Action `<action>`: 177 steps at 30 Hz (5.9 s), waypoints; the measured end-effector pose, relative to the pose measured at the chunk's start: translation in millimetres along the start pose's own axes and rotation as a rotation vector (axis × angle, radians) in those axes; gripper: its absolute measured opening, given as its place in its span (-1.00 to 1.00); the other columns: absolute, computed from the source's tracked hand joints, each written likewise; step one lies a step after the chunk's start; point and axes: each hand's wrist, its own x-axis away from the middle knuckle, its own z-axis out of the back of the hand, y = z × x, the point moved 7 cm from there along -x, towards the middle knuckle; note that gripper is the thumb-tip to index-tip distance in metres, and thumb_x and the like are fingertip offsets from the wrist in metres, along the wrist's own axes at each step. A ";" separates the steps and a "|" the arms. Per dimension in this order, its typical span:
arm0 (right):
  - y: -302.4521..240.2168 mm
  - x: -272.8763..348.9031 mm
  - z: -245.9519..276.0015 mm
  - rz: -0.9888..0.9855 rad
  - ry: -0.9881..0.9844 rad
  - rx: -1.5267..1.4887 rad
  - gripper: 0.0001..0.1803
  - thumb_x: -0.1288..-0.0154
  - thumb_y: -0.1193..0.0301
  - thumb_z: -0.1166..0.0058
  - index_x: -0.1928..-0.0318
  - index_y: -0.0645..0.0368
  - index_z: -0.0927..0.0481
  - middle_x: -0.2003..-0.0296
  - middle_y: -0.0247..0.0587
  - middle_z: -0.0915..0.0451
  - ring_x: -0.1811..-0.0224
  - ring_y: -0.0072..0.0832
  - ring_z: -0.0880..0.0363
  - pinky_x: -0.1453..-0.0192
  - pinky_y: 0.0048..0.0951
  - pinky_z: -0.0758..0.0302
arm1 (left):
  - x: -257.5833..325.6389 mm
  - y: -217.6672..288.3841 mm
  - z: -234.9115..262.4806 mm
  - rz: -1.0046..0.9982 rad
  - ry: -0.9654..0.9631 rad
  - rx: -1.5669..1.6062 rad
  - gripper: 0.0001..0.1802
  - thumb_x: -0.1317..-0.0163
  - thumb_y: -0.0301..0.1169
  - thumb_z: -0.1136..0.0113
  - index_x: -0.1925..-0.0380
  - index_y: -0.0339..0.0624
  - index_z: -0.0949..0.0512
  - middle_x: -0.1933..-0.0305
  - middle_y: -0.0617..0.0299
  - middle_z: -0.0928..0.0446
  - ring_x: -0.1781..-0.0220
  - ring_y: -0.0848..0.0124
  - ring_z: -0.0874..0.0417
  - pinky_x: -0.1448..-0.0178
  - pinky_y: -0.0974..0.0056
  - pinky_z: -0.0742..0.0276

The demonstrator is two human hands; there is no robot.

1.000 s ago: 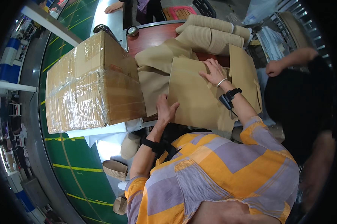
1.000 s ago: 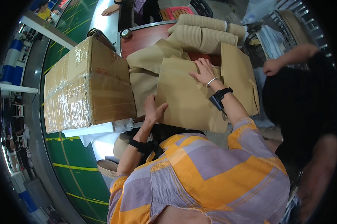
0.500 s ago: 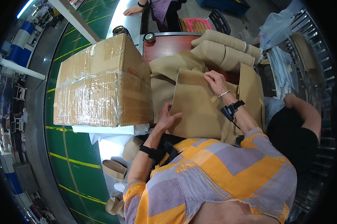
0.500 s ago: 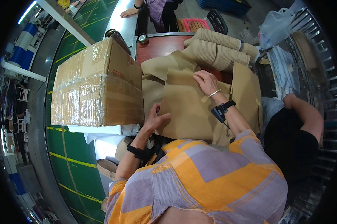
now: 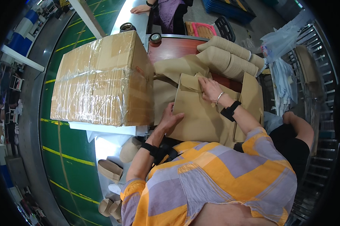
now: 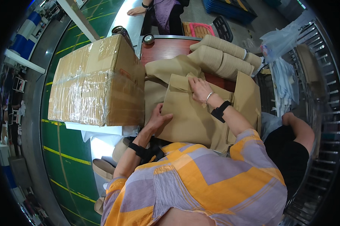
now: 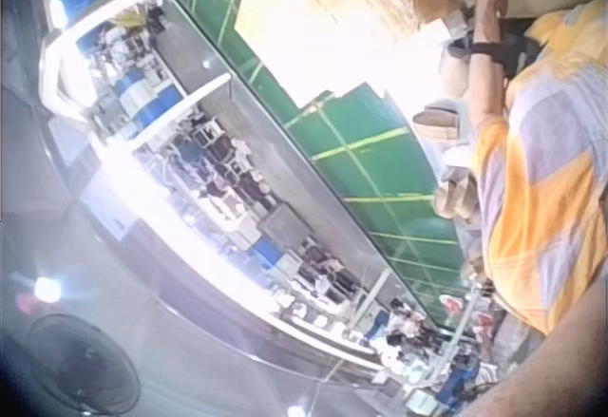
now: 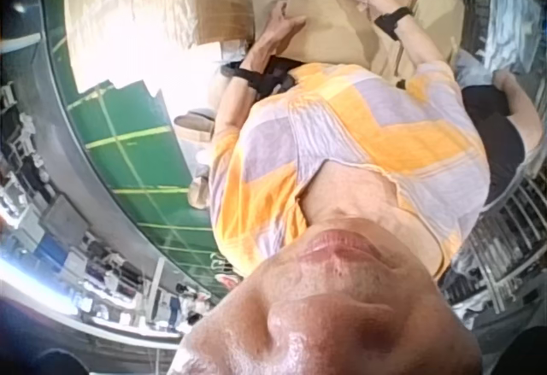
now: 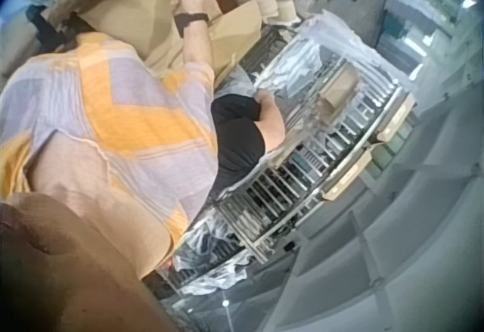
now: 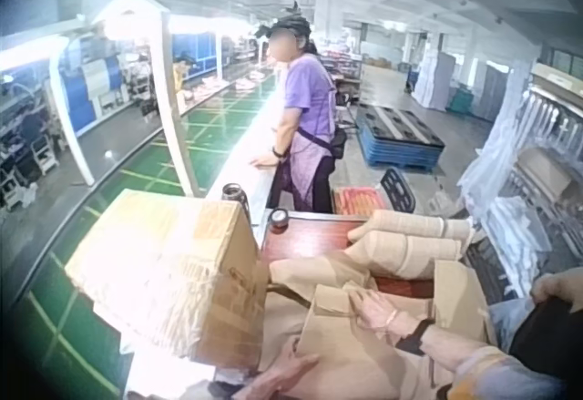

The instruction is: Organizing, wrapping in paper, and packaging shoe components in a factory setting.

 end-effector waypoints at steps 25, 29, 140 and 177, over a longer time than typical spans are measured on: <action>28.4 48.2 159.3 -0.146 0.875 -0.367 -0.78 -0.27 0.35 -0.04 0.44 0.24 -0.50 0.65 0.01 -0.36 0.64 -0.13 -0.32 0.52 -0.33 -0.29 | 21.4 15.7 3.2 -0.068 -0.061 -0.005 -0.49 -0.22 -0.17 -0.16 -0.04 -0.32 -0.41 0.03 0.16 -0.52 0.03 0.42 -0.50 -0.06 0.29 -0.40; 53.7 51.9 179.6 -0.153 1.108 -0.345 -0.70 -0.31 0.29 0.00 0.42 0.30 -0.47 0.66 0.02 -0.26 0.61 -0.47 -0.15 0.51 -0.39 -0.25 | 19.6 3.3 1.2 -0.020 -0.087 -0.134 -0.57 -0.11 -0.37 -0.25 0.03 -0.36 -0.46 0.09 0.12 -0.56 0.10 0.39 -0.55 -0.02 0.28 -0.44; -317.6 34.9 76.5 -0.092 0.321 -0.369 -0.55 -0.09 0.39 -0.22 -0.01 0.26 -0.47 -0.01 0.16 -0.44 0.00 0.03 -0.44 -0.14 -0.14 -0.35 | 132.6 48.9 395.8 -0.536 0.468 0.246 -0.48 -0.18 -0.20 -0.15 -0.08 -0.27 -0.41 -0.08 -0.01 -0.46 -0.15 0.16 -0.42 -0.23 0.12 -0.31; 60.0 163.2 -7.3 -0.520 0.600 -0.950 -0.67 -0.13 0.46 -0.14 0.10 0.34 -0.45 0.20 -0.12 -0.59 0.23 -0.44 -0.58 0.20 -0.47 -0.48 | 167.6 -35.6 0.6 0.238 0.152 -0.298 -0.27 -0.05 -0.27 -0.37 -0.16 -0.38 -0.29 0.09 0.05 -0.55 0.13 0.39 -0.56 0.03 0.36 -0.46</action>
